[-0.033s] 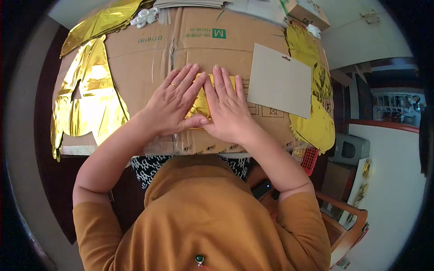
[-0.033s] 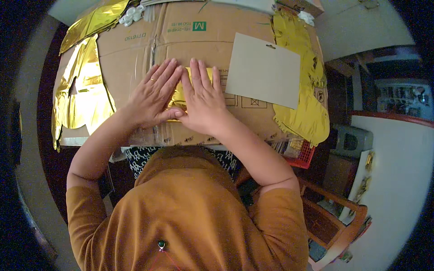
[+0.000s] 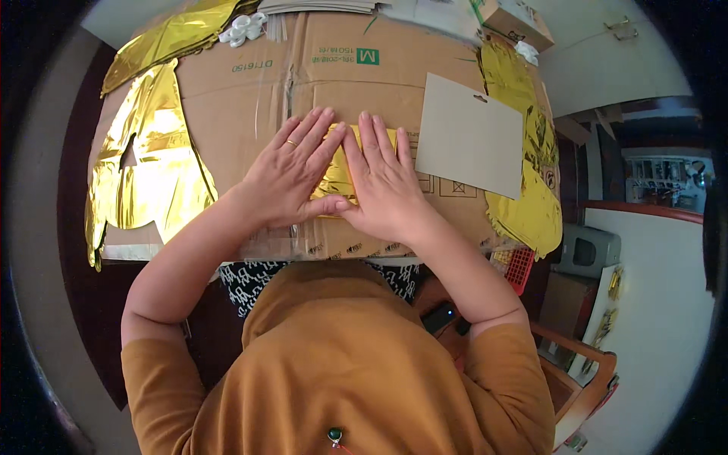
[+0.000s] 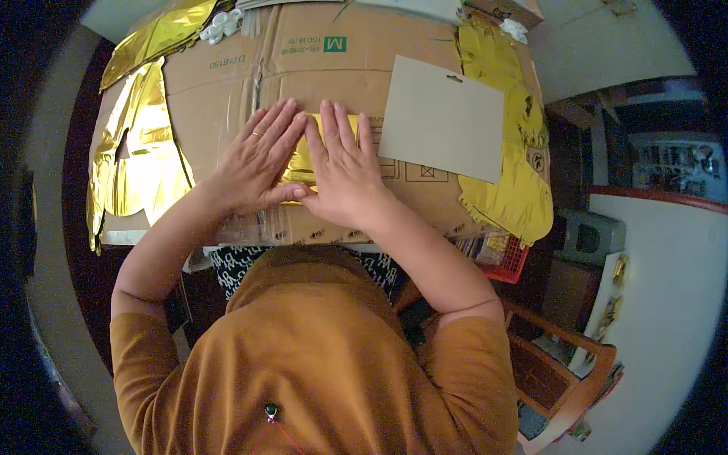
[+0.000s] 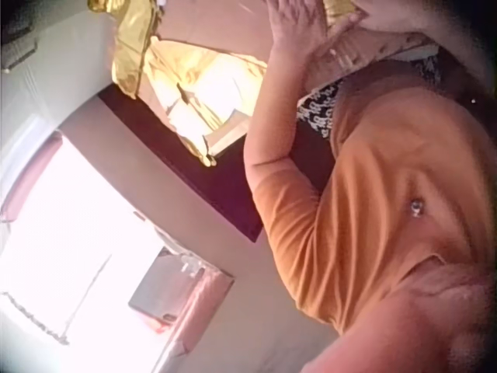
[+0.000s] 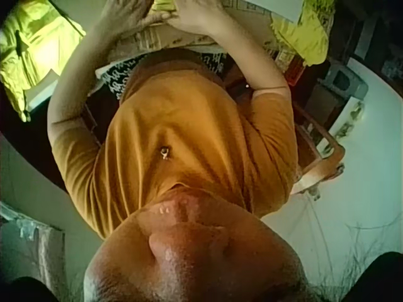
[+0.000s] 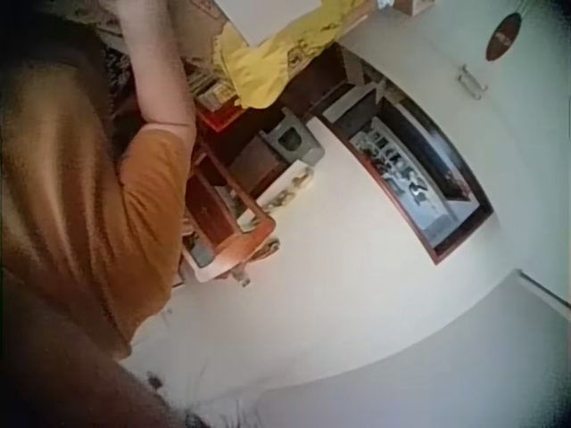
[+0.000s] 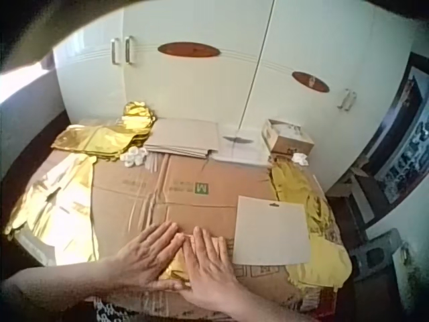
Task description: Folding and packaging gold foil balloons into plastic sleeves.
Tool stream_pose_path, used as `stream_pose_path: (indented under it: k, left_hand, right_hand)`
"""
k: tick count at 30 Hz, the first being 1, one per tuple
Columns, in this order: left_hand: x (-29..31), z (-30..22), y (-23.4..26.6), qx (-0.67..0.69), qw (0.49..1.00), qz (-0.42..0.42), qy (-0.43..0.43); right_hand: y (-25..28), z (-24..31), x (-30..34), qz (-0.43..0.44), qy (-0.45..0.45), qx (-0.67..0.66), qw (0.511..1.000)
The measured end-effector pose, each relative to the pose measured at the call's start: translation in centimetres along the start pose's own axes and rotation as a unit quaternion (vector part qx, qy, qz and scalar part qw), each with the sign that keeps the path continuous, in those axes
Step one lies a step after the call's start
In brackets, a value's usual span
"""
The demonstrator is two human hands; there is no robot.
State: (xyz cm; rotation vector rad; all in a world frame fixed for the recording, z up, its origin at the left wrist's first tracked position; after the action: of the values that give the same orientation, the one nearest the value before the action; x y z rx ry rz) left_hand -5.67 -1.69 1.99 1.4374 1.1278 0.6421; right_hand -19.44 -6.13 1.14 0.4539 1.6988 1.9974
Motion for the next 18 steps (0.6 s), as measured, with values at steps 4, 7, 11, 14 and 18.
stream_pose_path:
  k: [4, 7, 11, 14, 18]
  left_hand:
    - [0.5, -0.2, 0.1, -0.006, 1.0, 0.0, -0.001]
    - [1.0, 0.0, 0.4, -0.014, 1.0, 0.008, 0.008]
    - [1.7, 0.6, 0.3, -0.009, 0.998, 0.003, 0.067]
    - [-0.4, -1.9, 2.9, 0.013, 0.994, -0.05, 0.096]
    - [-0.8, -2.8, -0.2, 0.019, 0.995, -0.036, 0.086]
  right_hand:
    - [0.3, -0.1, 0.4, -0.01, 0.012, 0.007, 1.0]
    - [0.5, -0.1, 0.4, -0.01, 0.016, 0.008, 1.0]
    - [0.3, 0.0, 0.6, -0.015, 0.004, 0.009, 1.0]
    - [-0.2, -0.1, 0.6, -0.031, 0.0, 0.009, 0.999]
    - [-0.1, -0.1, 0.3, -0.009, -0.01, 0.019, 1.0]
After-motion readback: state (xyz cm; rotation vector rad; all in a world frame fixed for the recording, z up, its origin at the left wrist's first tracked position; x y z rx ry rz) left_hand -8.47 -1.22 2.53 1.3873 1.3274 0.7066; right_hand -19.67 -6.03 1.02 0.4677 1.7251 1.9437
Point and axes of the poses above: each hand's wrist, its own x-axis away from the middle knuckle, its own y-axis out of the back of the hand, z = x × y, the point moved 6 cm from there along -x, towards the middle knuckle, and after that the axes turned 6 degrees about x, right-handed, at the moved point
